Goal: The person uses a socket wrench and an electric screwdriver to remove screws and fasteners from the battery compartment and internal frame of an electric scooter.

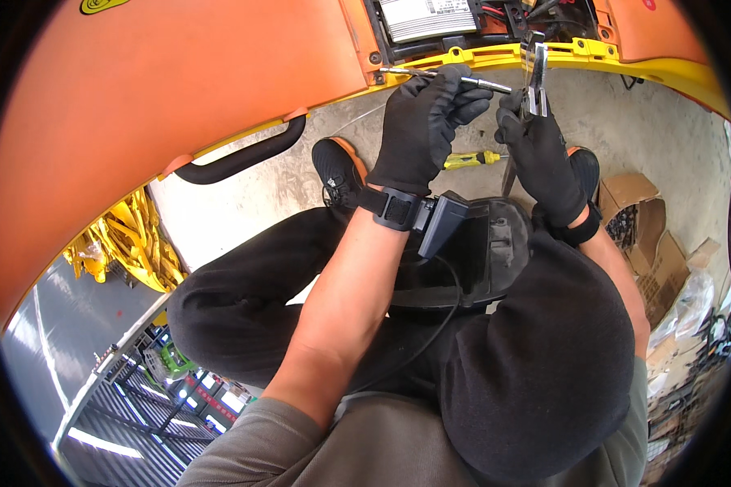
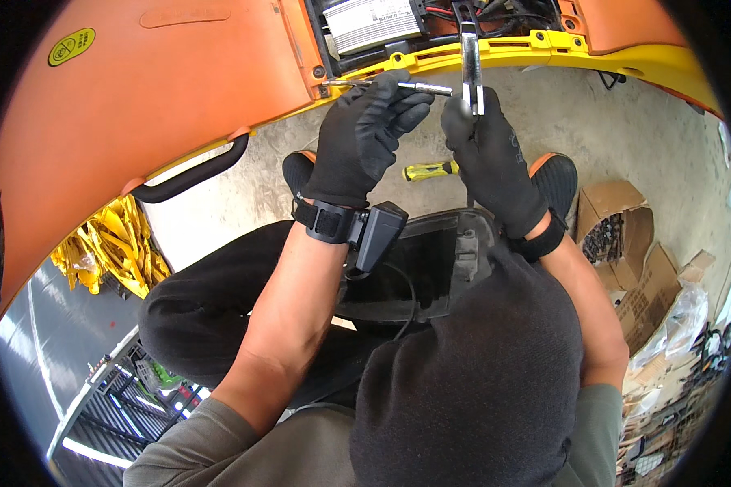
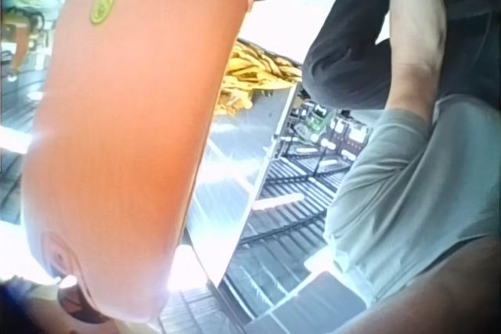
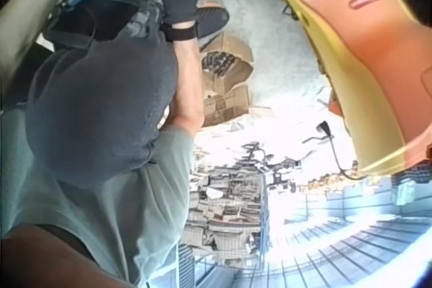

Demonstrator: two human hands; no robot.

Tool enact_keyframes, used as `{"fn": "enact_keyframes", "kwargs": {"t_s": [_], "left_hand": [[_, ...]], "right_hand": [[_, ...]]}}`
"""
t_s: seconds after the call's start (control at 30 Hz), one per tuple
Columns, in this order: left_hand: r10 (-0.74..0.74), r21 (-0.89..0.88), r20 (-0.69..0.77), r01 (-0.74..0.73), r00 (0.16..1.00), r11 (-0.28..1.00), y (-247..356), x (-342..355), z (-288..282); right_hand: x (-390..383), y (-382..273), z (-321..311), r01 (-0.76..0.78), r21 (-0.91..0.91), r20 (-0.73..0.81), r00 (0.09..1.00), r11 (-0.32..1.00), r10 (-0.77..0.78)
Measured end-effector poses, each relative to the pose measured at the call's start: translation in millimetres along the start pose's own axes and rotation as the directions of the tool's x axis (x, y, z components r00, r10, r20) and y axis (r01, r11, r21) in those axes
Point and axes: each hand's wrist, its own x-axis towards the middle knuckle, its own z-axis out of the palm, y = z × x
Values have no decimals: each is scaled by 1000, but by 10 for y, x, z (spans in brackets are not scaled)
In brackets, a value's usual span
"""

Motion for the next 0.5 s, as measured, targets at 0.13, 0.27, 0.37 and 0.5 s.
{"fn": "enact_keyframes", "kwargs": {"t_s": [0.13, 0.27, 0.37, 0.5], "left_hand": [[-29, 5, -23, 29, 999, 1000, -17, 12, -23], [-11, 1, -30, 11, 999, 1000, -61, 12, -34], [3, 34, -44, -1, 999, 999, -55, 32, -20], [6, -9, -41, -6, 999, 1000, -48, 38, -16]], "right_hand": [[20, 4, 11, -41, 23, 30, 999, 999, 41], [23, -71, 0, -55, -102, 62, 996, 993, 61], [7, 0, -20, -24, -14, 57, 998, 1000, 25], [19, 6, 3, -23, 3, 44, 999, 1000, 23]]}}
